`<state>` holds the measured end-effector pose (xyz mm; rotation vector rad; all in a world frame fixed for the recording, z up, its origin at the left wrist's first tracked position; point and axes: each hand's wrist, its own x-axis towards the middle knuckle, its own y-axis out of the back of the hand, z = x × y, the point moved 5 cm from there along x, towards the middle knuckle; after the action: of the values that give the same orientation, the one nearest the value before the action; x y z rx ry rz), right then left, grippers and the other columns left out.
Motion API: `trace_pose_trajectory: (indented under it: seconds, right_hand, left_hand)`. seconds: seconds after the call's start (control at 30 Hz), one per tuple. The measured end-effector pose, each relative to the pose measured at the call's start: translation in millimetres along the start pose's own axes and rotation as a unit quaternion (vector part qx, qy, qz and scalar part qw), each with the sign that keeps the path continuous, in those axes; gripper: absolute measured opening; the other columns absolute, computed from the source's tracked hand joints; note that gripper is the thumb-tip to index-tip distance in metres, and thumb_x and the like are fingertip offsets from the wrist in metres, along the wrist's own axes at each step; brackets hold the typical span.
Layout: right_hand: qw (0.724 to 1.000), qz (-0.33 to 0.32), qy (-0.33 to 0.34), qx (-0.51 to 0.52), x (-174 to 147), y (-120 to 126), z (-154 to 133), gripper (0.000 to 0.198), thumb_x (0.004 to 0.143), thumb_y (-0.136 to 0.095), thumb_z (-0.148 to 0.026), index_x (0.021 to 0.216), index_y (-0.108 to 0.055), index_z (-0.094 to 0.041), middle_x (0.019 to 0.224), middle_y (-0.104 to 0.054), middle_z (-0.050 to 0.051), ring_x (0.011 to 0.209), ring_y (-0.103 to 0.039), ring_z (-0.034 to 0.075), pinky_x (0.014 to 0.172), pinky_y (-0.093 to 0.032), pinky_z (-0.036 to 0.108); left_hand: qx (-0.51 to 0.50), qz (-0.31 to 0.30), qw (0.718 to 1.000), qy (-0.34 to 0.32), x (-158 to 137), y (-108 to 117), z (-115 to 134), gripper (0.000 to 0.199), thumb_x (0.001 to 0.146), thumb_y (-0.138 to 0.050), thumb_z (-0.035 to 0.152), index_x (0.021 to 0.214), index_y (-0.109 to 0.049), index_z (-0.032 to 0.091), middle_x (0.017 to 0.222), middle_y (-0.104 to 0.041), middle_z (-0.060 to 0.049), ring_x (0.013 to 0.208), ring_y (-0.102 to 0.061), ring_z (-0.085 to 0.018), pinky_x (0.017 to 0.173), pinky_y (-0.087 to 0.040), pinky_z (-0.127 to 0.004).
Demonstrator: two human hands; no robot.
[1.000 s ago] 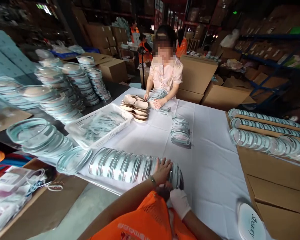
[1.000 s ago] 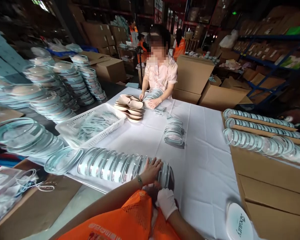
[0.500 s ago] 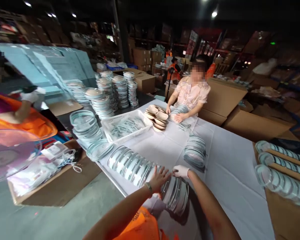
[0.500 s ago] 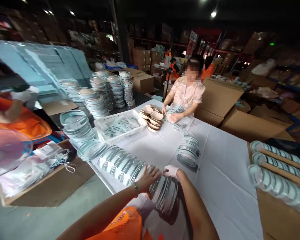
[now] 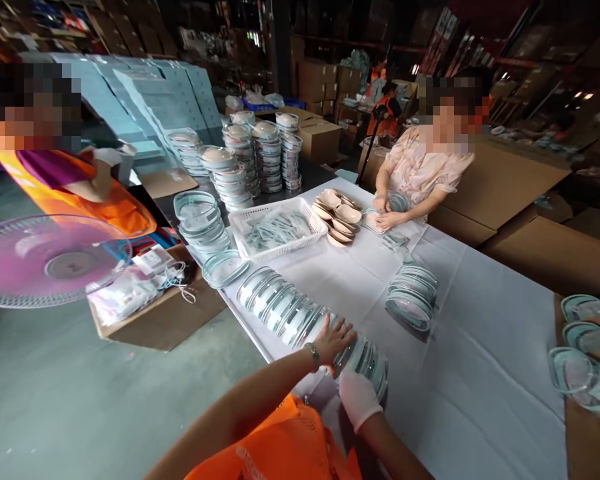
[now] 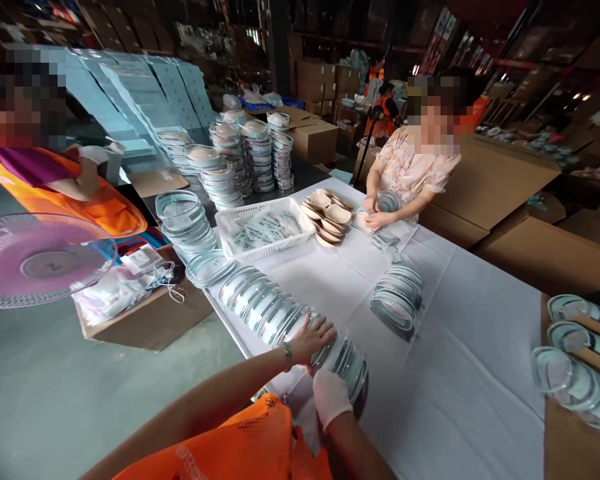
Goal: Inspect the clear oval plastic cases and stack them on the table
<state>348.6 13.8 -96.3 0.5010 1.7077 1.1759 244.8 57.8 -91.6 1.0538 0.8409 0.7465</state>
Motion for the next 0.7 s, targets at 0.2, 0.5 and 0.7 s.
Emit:
trace_pose_trajectory:
  seconds: [0.2, 0.5, 0.7]
  right_hand:
    - [0.999, -0.016, 0.002, 0.041, -20, 14, -4, 0.024, 0.093, -0.057, -0.022, 0.087, -0.080, -0.021, 0.089, -0.080, 0.018, 0.086, -0.077, 0.035, 0.069, -0.055, 0.039]
    - [0.990, -0.070, 0.120, 0.021, 115, 123, 28, 0.010, 0.094, -0.069, -0.021, 0.096, -0.073, -0.012, 0.096, -0.074, 0.003, 0.092, -0.069, 0.017, 0.085, -0.056, 0.033]
    - [0.996, -0.079, -0.009, -0.040, 104, 113, 17, 0.012, 0.090, -0.074, -0.025, 0.093, -0.071, -0.014, 0.097, -0.075, 0.005, 0.095, -0.071, 0.020, 0.092, -0.056, 0.040]
  left_hand:
    - [-0.032, 0.043, 0.998, -0.026, -11, 3, -13, 0.127, 0.075, -0.080, 0.062, 0.166, -0.005, 0.014, 0.172, -0.017, -0.026, 0.159, -0.013, -0.045, 0.119, -0.008, -0.080]
    - [-0.023, -0.010, 1.000, 0.003, -32, 7, -56, 0.127, 0.068, -0.087, 0.057, 0.165, -0.016, 0.016, 0.171, -0.023, -0.025, 0.157, -0.016, -0.048, 0.118, -0.013, -0.081]
    - [-0.007, 0.004, 1.000, -0.008, -22, 4, -49, 0.129, 0.064, -0.092, 0.048, 0.164, -0.017, 0.015, 0.169, -0.030, -0.025, 0.152, -0.026, -0.049, 0.114, -0.025, -0.081]
